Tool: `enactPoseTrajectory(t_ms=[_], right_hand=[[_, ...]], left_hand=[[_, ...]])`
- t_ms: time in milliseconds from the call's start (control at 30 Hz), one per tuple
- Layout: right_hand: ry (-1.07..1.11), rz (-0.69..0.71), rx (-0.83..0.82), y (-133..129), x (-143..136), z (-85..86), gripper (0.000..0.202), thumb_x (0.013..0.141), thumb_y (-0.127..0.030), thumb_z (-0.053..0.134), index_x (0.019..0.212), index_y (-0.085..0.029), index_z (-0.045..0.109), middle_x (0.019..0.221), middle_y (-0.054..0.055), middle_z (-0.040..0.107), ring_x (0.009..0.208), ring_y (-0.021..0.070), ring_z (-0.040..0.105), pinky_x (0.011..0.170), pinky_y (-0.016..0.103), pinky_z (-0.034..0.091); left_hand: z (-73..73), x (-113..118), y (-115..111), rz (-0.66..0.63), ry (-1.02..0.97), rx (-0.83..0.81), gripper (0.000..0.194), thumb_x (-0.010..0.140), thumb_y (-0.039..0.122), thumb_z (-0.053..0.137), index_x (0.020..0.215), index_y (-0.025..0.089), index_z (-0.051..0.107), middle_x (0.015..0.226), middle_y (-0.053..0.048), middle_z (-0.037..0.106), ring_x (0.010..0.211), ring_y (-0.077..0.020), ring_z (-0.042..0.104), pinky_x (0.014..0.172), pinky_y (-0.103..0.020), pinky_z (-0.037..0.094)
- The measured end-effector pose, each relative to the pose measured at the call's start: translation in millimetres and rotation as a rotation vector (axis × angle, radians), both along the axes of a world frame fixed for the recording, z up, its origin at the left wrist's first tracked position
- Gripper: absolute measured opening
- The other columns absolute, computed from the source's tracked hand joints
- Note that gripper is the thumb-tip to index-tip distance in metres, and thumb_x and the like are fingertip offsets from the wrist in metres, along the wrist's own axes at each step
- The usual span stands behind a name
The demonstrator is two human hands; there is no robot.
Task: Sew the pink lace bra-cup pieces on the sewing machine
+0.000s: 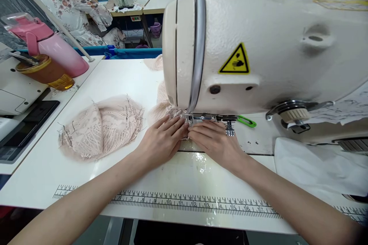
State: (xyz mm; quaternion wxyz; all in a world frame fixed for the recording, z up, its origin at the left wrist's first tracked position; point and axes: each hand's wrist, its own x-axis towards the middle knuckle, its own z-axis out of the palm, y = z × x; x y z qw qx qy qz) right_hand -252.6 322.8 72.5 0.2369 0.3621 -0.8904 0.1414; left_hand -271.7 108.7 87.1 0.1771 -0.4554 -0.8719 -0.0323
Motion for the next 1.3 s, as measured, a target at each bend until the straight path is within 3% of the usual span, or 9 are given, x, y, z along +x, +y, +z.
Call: enactPoseTrajectory(t_ms=[233, 467, 833, 967, 1133, 1300], right_hand=[[0.050, -0.114, 0.050, 4, 4, 3.6, 0.024, 0.091, -0.007, 0.050, 0.094, -0.022, 0.068, 0.100, -0.002, 0.074, 0.088, 0.0123, 0.065, 0.066, 0.029, 0.041], [0.116, -0.215, 0.047, 6, 3, 1.5, 0.019, 0.092, -0.014, 0.054, 0.096, -0.025, 0.068, 0.105, -0.006, 0.074, 0.073, 0.0116, 0.064, 0.068, 0.032, 0.040], [-0.022, -0.228, -0.091, 4, 2, 7.9, 0.024, 0.097, -0.020, 0.046, 0.099, -0.026, 0.069, 0.094, -0.002, 0.074, 0.075, 0.0144, 0.063, 0.073, 0.033, 0.045], [0.031, -0.241, -0.105, 5, 4, 2.7, 0.020, 0.096, -0.023, 0.051, 0.102, -0.027, 0.069, 0.103, -0.002, 0.074, 0.080, 0.0152, 0.065, 0.080, 0.036, 0.046], [0.029, -0.165, -0.022, 12, 5, 4.2, 0.015, 0.092, -0.026, 0.059, 0.100, -0.027, 0.072, 0.111, -0.004, 0.072, 0.074, 0.0123, 0.066, 0.073, 0.032, 0.045], [-0.061, -0.158, -0.007, 12, 9, 5.0, 0.020, 0.094, -0.032, 0.057, 0.106, -0.030, 0.072, 0.119, -0.003, 0.069, 0.079, 0.0139, 0.065, 0.074, 0.033, 0.045]], left_hand=[[2.7, 2, 3, 0.002, 0.006, -0.012, 0.037, 0.099, 0.023, 0.042, 0.129, 0.011, 0.059, 0.132, -0.011, 0.061, 0.123, -0.0240, 0.058, 0.107, -0.043, 0.047], [3.2, 2, 5, 0.008, -0.064, 0.000, 0.036, 0.099, 0.023, 0.041, 0.129, 0.011, 0.058, 0.133, -0.012, 0.060, 0.125, -0.0247, 0.057, 0.108, -0.045, 0.046], [1.2, 0, 8, 0.054, -0.127, 0.040, 0.037, 0.101, 0.027, 0.041, 0.131, 0.012, 0.056, 0.136, -0.012, 0.058, 0.128, -0.0263, 0.054, 0.110, -0.046, 0.043], [-0.1, 1, 8, 0.059, -0.091, 0.036, 0.037, 0.101, 0.028, 0.043, 0.133, 0.013, 0.055, 0.136, -0.012, 0.058, 0.127, -0.0263, 0.055, 0.110, -0.047, 0.044], [-2.7, 3, 3, -0.051, 0.010, 0.041, 0.035, 0.098, 0.017, 0.046, 0.132, 0.015, 0.056, 0.137, -0.007, 0.057, 0.128, -0.0233, 0.054, 0.111, -0.043, 0.044], [-4.1, 1, -5, -0.074, -0.050, 0.064, 0.039, 0.097, 0.017, 0.046, 0.135, 0.013, 0.054, 0.135, -0.009, 0.058, 0.125, -0.0221, 0.056, 0.110, -0.042, 0.046]])
